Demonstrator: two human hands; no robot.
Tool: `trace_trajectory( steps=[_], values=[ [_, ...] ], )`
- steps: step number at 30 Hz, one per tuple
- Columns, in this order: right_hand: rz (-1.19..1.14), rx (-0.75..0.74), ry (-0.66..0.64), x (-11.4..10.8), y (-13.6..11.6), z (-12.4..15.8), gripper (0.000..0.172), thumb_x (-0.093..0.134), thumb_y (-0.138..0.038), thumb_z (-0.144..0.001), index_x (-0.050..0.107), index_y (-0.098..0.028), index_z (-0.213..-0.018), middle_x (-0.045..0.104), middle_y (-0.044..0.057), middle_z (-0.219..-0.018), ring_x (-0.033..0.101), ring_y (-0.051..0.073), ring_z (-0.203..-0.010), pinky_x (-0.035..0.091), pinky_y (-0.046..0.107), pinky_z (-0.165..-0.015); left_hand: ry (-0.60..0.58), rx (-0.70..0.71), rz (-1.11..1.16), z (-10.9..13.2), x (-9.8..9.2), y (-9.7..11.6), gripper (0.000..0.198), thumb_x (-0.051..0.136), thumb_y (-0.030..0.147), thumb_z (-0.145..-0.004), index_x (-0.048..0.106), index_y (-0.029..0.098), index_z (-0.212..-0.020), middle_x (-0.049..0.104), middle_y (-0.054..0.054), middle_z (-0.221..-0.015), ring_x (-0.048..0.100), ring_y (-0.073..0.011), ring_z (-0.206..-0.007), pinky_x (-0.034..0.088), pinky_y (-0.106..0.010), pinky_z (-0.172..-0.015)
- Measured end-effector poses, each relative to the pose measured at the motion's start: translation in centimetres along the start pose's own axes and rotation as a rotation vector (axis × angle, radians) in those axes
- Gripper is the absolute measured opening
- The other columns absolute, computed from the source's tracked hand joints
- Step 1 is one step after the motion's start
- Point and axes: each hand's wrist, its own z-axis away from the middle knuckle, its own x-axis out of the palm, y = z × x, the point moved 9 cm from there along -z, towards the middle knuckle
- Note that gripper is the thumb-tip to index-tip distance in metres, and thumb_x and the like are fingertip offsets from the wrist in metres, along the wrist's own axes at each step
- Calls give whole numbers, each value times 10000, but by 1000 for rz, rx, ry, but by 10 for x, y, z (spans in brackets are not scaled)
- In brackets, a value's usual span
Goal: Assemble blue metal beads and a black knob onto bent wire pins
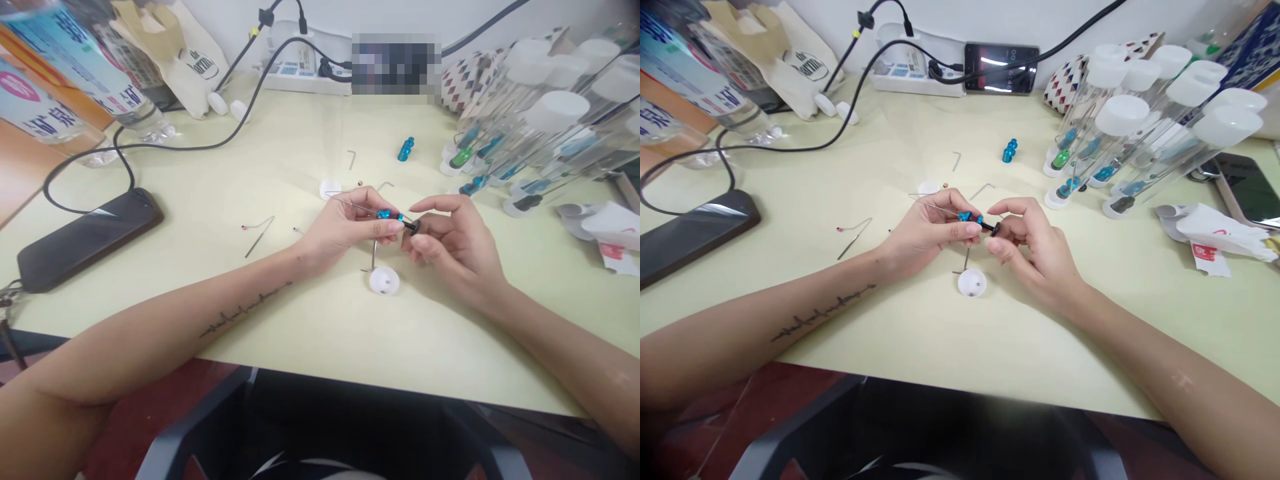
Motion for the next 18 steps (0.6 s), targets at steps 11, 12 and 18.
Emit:
trace_trajectory(
  steps=[11,12,18],
  values=[
    [17,-2,34,0,4,2,135,570,-303,-899,507,-260,-1010,683,-42,-725,621,113,-555,493,236,-482,-28,-39,17,1,3,-1,233,779,243,-678,616,155,-819,655,8,-760,639,-99,-714,535,-266,-715],
    [34,-4,28,-1,3,2,127,564,-317,-903,523,-256,-1007,682,-38,-718,621,113,-554,491,234,-483,-29,-37,16,2,3,-1,234,781,239,-675,617,154,-820,654,8,-761,641,-102,-721,537,-268,-717],
    [175,-32,10,-3,-5,0,296,427,-402,-960,616,-222,-820,650,-10,-668,604,101,-539,466,231,-494,-26,20,6,1,6,2,253,806,212,-633,629,142,-799,649,16,-744,631,-84,-697,527,-223,-666]
  ],
)
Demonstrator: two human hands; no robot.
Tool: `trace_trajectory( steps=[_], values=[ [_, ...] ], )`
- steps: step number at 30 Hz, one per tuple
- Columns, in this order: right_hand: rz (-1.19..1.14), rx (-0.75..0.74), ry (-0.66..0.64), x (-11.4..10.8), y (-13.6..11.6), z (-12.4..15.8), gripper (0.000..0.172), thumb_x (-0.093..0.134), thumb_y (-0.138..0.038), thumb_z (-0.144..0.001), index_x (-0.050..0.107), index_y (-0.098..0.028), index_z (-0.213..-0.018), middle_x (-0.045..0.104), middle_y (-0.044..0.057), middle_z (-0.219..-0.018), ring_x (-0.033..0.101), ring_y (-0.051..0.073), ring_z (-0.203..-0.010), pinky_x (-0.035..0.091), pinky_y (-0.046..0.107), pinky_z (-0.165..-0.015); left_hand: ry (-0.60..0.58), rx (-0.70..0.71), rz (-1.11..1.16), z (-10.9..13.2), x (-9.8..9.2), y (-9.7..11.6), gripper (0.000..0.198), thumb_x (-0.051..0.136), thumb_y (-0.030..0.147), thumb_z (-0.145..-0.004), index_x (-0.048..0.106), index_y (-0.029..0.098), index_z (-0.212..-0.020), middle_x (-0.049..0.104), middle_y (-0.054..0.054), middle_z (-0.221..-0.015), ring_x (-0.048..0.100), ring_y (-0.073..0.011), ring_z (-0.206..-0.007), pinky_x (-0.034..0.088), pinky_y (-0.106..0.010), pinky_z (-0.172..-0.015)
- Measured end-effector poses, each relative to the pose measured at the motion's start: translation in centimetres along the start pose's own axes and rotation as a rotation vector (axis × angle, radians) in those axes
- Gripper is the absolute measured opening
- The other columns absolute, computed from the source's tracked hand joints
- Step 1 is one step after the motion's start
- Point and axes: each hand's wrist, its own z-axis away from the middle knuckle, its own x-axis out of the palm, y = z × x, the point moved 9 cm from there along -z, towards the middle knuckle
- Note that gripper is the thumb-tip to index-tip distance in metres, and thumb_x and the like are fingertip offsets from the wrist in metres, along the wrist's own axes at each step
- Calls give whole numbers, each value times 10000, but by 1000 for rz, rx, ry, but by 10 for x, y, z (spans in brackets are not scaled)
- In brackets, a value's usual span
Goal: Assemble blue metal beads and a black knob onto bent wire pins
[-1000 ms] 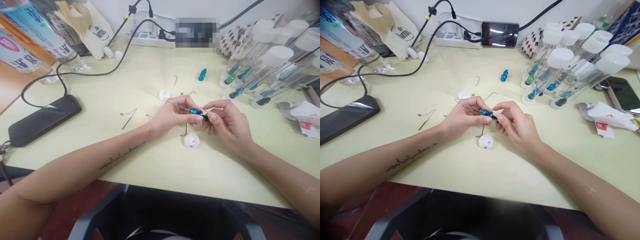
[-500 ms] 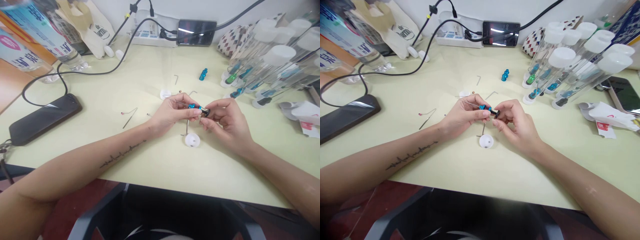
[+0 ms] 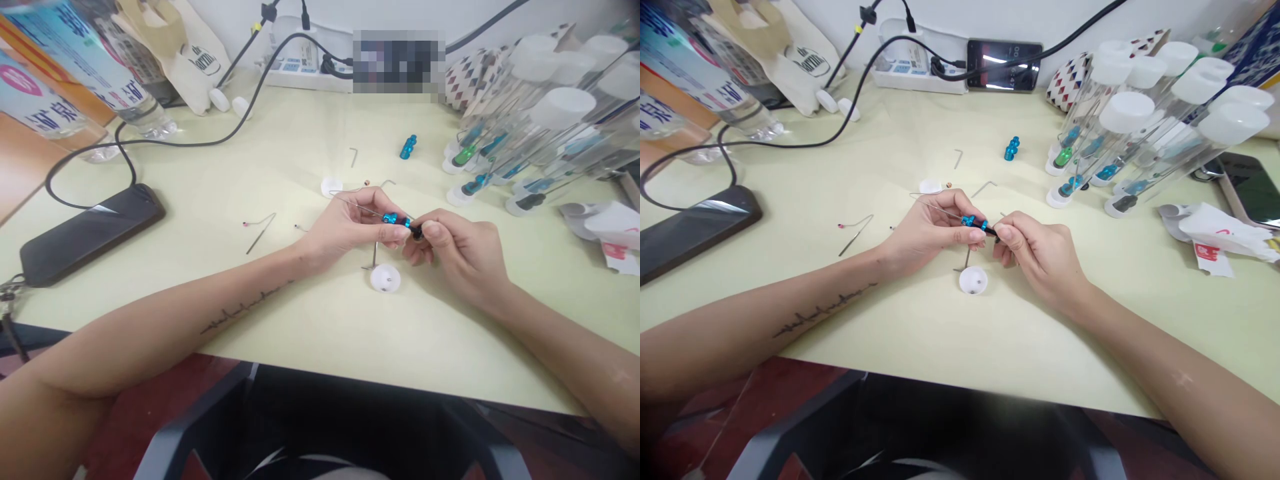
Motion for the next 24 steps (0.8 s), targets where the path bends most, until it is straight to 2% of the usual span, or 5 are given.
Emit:
trace_trajectory(
  steps=[5,8,11,18,24],
  values=[
    [33,-35,1,-1,-3,0,339,402,-393,-971,626,-223,-780,636,-5,-643,573,103,-520,444,247,-494,36,20,-15,0,-3,2,250,802,248,-642,627,146,-788,650,11,-740,631,-86,-689,527,-232,-671],
    [63,-33,20,-2,-3,-1,190,532,-389,-913,629,-243,-984,652,-16,-667,596,122,-554,474,262,-540,56,9,-2,-1,-7,1,232,784,255,-672,626,147,-803,655,9,-751,634,-84,-694,528,-242,-702],
    [59,-42,76,-4,-3,-2,343,656,-323,-829,549,-270,-1151,667,-26,-747,635,144,-646,513,270,-590,78,-10,24,-1,-11,-1,221,767,264,-696,625,148,-819,656,9,-754,644,-89,-724,527,-246,-721],
    [120,-47,38,-2,-4,-1,133,598,-340,-875,605,-224,-942,648,-21,-694,619,124,-568,473,254,-533,18,-42,7,0,-4,-2,200,766,234,-697,616,147,-798,646,14,-731,628,-82,-691,518,-243,-700],
    [52,-37,-70,3,-5,1,323,410,-372,-971,594,-216,-757,636,-16,-645,583,88,-513,443,227,-490,-1,21,-57,1,-1,3,217,791,217,-656,653,144,-807,652,-5,-821,631,-104,-767,523,-247,-709]
  ],
)
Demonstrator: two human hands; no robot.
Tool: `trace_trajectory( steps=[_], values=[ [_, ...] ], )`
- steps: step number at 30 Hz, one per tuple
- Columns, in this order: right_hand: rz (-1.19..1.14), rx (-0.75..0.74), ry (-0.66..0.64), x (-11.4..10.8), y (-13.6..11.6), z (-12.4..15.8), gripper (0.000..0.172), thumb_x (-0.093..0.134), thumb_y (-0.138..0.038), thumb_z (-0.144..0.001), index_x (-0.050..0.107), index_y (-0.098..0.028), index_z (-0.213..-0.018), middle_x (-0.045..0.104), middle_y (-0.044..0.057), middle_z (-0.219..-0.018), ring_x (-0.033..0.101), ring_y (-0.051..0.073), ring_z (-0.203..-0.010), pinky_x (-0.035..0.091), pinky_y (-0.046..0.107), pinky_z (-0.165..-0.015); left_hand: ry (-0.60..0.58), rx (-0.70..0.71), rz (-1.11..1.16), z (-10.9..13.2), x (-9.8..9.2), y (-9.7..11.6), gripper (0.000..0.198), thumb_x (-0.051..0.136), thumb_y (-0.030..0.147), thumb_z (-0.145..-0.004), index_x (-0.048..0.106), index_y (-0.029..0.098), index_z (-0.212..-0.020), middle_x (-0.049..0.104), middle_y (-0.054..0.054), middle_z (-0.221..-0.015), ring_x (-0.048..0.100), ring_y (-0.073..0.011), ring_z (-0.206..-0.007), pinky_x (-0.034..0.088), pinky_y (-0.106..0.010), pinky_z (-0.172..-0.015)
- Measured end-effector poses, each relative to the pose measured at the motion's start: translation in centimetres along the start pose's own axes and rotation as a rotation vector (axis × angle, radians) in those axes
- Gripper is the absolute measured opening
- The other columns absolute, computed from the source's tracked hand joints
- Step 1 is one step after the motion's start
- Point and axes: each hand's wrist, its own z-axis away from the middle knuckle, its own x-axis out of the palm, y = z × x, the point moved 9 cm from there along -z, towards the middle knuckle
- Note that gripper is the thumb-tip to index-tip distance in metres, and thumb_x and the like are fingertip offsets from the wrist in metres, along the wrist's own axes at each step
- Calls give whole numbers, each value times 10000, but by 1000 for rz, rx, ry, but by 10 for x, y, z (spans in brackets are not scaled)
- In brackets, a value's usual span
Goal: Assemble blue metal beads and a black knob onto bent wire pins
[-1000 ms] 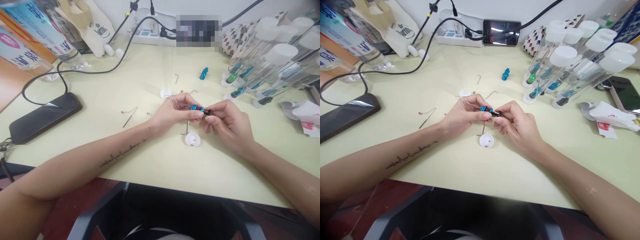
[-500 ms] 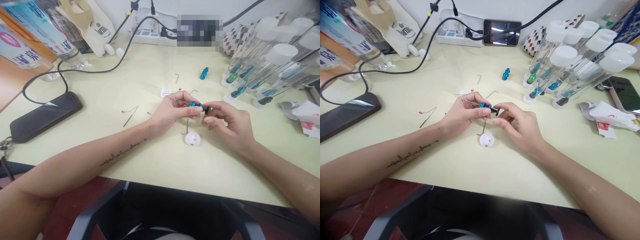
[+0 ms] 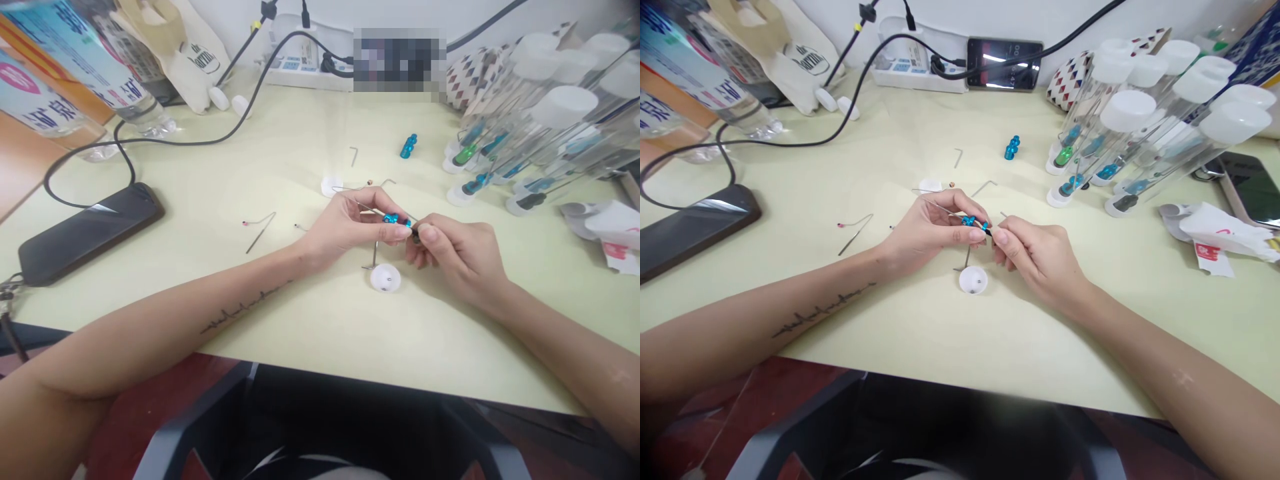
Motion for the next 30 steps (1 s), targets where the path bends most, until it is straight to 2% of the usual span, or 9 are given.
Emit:
trace_trajectory(
  steps=[4,7,9,13,16,22,30],
  values=[
    [-31,15,2,0,0,-1,330,400,-368,-975,582,-219,-743,617,-25,-618,560,82,-488,434,227,-472,-1,47,-8,0,1,3,214,797,206,-644,649,146,-786,644,10,-792,632,-100,-753,529,-247,-707],
    [-38,31,38,-2,3,-1,186,512,-364,-927,581,-227,-822,631,-29,-650,584,98,-515,449,236,-483,10,36,-1,0,-1,2,222,795,214,-647,639,146,-789,647,11,-794,638,-98,-741,540,-249,-703],
    [-44,24,108,-5,5,-1,119,629,-335,-854,558,-239,-863,640,-29,-697,614,122,-573,472,252,-512,22,29,-7,0,-3,1,235,799,219,-643,634,140,-792,648,10,-801,642,-94,-724,544,-245,-695],
    [-57,-44,211,-10,5,2,206,716,-240,-762,533,-265,-855,657,-12,-824,641,160,-695,508,294,-590,9,15,-14,0,-2,-1,240,793,238,-655,626,141,-798,663,2,-811,653,-102,-725,552,-253,-694],
    [-34,-51,228,-12,2,3,202,732,-227,-746,552,-261,-832,661,-18,-789,639,154,-667,504,284,-566,-18,20,1,0,1,0,214,785,199,-663,629,139,-797,663,5,-802,651,-97,-730,548,-237,-686],
    [-65,8,133,-8,1,0,142,649,-320,-840,554,-217,-819,638,-30,-679,607,102,-521,473,230,-478,-22,38,24,-1,0,2,207,784,141,-651,643,132,-803,644,15,-791,626,-78,-753,530,-210,-700],
    [-34,30,59,-4,5,1,212,508,-393,-927,555,-221,-811,607,-19,-631,567,101,-520,429,240,-481,-17,28,-19,-1,0,0,231,796,211,-647,640,151,-806,642,1,-819,624,-109,-805,531,-254,-731]
  ],
)
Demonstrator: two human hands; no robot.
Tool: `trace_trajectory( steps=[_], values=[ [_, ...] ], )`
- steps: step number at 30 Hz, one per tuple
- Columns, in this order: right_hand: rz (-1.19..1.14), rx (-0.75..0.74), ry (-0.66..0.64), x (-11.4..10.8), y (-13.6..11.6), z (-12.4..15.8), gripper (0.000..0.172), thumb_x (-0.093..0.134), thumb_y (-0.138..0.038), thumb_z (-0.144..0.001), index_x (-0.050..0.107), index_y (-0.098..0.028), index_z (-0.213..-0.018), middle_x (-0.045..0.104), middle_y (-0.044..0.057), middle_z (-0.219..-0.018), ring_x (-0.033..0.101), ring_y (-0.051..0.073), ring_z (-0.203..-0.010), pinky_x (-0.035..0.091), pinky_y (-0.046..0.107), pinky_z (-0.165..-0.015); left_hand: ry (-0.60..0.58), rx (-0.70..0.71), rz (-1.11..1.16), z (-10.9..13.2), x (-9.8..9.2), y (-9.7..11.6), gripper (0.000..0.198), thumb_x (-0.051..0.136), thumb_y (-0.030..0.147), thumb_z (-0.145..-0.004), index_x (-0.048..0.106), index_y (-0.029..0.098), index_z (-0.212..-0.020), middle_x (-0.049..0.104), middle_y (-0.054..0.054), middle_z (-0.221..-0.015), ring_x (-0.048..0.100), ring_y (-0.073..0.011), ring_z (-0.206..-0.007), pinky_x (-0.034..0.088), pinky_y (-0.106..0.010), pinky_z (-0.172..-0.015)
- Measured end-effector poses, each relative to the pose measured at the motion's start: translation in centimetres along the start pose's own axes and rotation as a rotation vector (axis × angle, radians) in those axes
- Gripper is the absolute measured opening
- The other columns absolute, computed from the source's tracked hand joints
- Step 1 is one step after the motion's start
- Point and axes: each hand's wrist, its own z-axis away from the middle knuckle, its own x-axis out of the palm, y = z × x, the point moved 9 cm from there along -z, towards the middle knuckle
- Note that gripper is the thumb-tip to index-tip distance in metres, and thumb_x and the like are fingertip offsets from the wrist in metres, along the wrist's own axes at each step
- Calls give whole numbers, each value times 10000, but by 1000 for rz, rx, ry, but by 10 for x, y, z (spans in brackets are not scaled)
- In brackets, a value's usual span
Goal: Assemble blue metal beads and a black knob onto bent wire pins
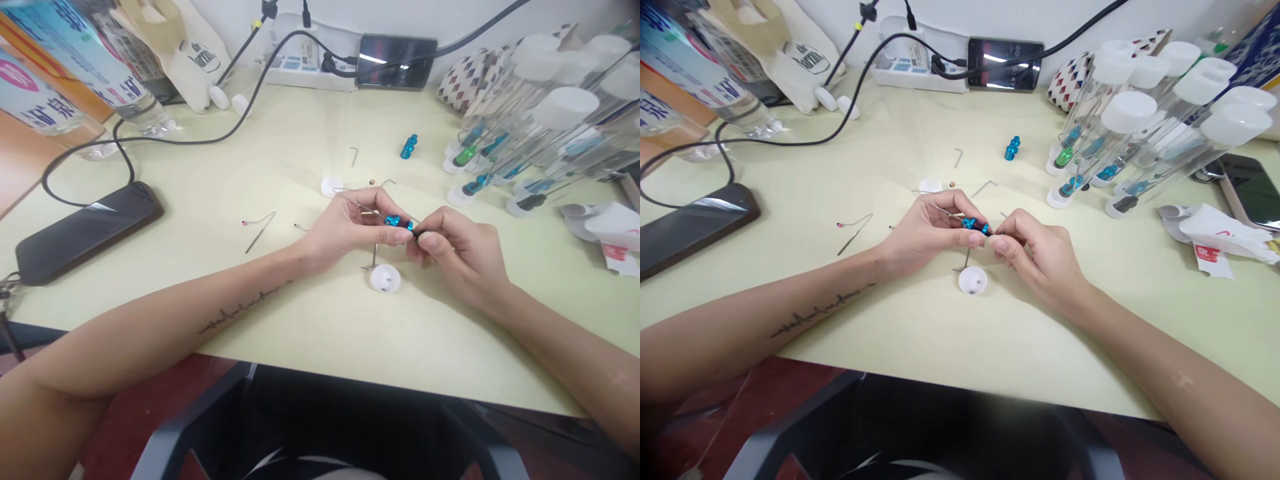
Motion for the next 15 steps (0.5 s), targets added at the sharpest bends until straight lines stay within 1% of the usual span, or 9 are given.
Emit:
trace_trajectory(
  steps=[4,11,15],
  values=[
    [-2,-1,-58,4,-2,-1,303,405,-401,-968,562,-227,-775,617,-11,-652,555,100,-522,420,247,-497,9,43,-37,-1,-1,2,233,806,212,-634,655,150,-801,638,2,-818,615,-100,-793,517,-243,-732],
    [-97,71,-91,8,5,-3,407,346,-440,-980,596,-201,-765,601,2,-672,551,95,-563,424,247,-538,37,78,-8,-1,-3,6,216,791,219,-662,666,142,-821,638,2,-811,621,-90,-766,516,-246,-717],
    [-112,99,-105,9,5,-4,396,362,-408,-985,588,-193,-742,603,0,-685,554,84,-576,428,237,-550,37,66,-1,-2,-5,4,215,793,194,-655,665,140,-819,643,-2,-816,626,-97,-777,518,-256,-730]
  ],
)
